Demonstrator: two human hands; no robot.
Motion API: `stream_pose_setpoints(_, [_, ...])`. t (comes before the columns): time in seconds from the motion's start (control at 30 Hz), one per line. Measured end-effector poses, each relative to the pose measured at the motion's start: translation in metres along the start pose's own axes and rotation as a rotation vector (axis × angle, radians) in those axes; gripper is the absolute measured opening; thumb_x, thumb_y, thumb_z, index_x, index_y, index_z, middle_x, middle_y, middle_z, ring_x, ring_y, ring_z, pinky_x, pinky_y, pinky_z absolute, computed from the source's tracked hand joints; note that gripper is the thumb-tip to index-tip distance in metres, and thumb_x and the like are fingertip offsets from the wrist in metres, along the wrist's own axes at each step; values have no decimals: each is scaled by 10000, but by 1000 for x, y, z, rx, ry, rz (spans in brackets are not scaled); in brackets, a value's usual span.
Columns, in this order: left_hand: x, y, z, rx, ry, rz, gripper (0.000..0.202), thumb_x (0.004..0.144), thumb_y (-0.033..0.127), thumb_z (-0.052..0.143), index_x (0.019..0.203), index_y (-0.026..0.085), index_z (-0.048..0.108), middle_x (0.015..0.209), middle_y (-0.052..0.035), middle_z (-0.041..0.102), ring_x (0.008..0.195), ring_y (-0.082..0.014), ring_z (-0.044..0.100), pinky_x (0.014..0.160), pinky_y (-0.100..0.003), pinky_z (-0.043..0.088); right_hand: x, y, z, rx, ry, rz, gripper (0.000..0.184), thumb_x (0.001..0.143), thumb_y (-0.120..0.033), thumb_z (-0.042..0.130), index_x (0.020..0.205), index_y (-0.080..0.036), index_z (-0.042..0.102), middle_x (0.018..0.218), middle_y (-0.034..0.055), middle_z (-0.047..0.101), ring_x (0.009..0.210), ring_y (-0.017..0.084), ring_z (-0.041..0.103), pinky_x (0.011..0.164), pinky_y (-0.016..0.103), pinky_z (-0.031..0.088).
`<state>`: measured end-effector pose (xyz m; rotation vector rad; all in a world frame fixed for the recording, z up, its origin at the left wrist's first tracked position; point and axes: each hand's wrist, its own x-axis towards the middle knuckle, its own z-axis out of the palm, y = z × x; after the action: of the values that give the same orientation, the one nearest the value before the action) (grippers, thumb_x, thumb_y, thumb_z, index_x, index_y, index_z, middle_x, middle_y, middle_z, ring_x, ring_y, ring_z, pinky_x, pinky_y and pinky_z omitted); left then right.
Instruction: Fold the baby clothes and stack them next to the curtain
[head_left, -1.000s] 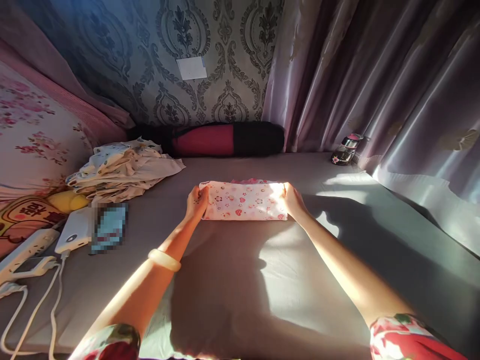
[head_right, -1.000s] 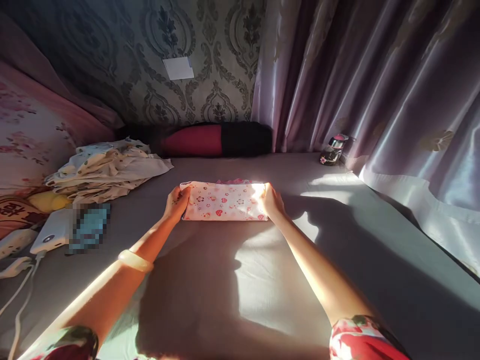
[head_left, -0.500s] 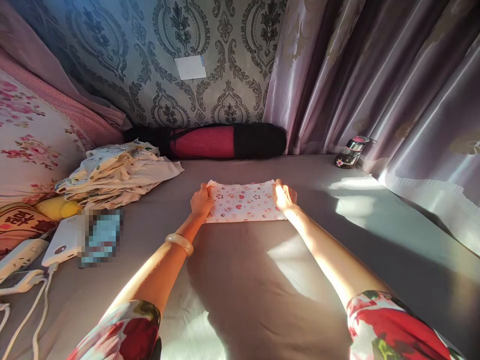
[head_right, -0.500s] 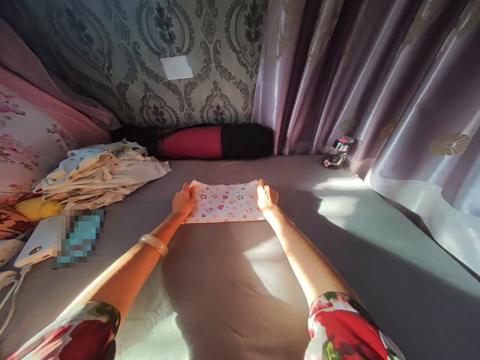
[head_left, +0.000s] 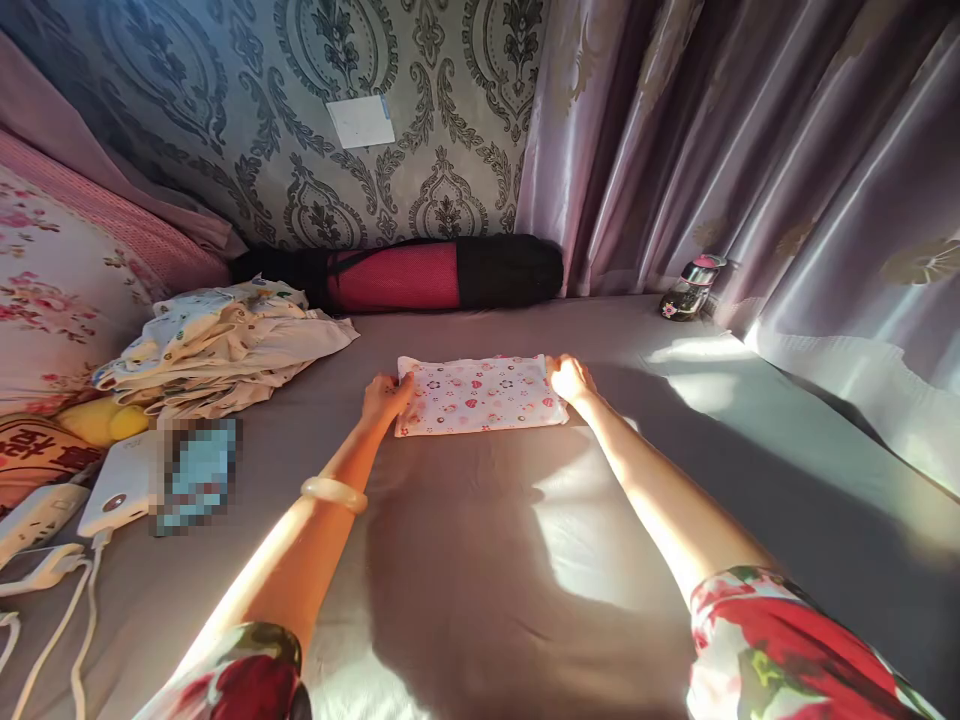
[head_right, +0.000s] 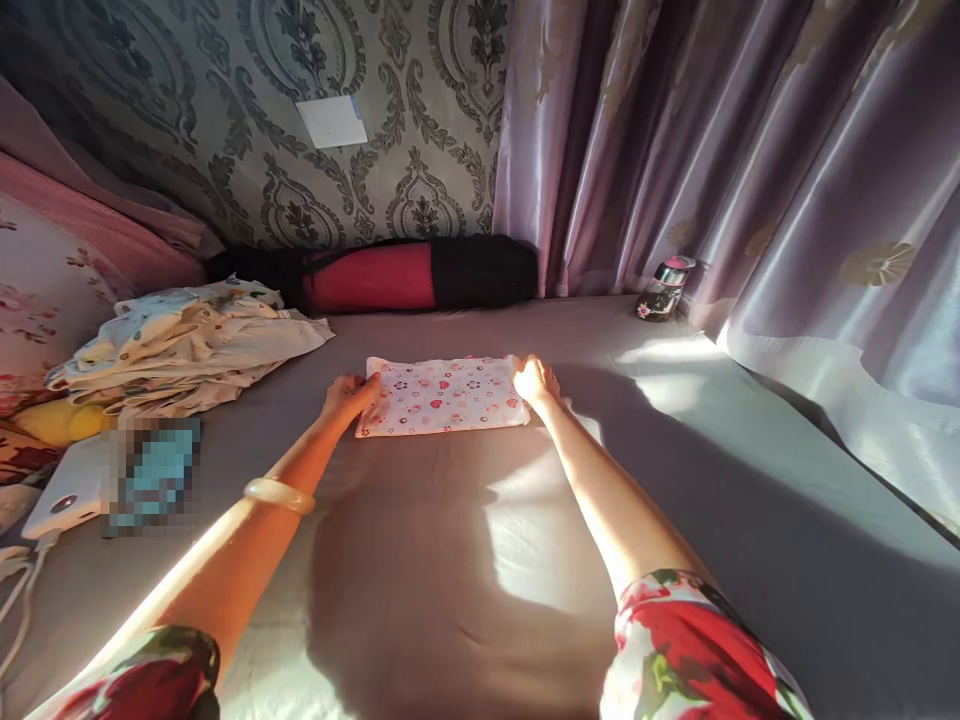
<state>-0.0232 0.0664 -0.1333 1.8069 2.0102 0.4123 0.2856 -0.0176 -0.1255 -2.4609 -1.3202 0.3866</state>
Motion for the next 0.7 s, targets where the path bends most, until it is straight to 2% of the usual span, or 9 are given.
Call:
stream_pose_setpoints(0.07, [-10,-10,-3,-13,-37,-1,421,921,496,489,1104,145,633,1073,-156,720,973,-287,701,720,-314,523,-13,7,-2,11,-3,18,435,1009,-409,308,1181,-157,618,1173,174,677,1099,306,634,870,375,467])
stream_pose_setpoints(0.17, [-32,-21,-4,41,-10,63,434,933,453,477,1219,142,576,1102,-148,712,1076,-295,665,797,-328,516,-39,15,-3,-20,44,-12,384,1005,-376,325,1207,-159,569,1121,173,690,1065,307,646,847,376,458])
stream_pose_setpoints(0.33, [-66,-23,0,192,0,197,438,993,369,355,1376,178,445,1101,-148,715,1055,-321,677,790,-367,506,-74,15,-3,-114,73,-115,361,1012,-322,305,1205,-123,537,1034,217,701,1014,328,672,809,386,454])
stream_pose_setpoints(0.53, [-71,-24,3,349,2,336,437,1018,303,269,1412,269,456,1152,-111,702,1016,-265,690,787,-327,498,-83,15,-1,-196,45,-177,333,991,-243,329,1222,-129,540,985,236,715,955,325,694,789,385,462])
stream_pose_setpoints(0.7, [-71,-27,-1,406,-21,369,455,1021,325,239,1391,309,503,1149,-109,693,965,-258,692,771,-335,498,-86,18,-4,-213,14,-189,372,960,-180,342,1290,-127,506,964,235,717,937,334,697,764,384,458])
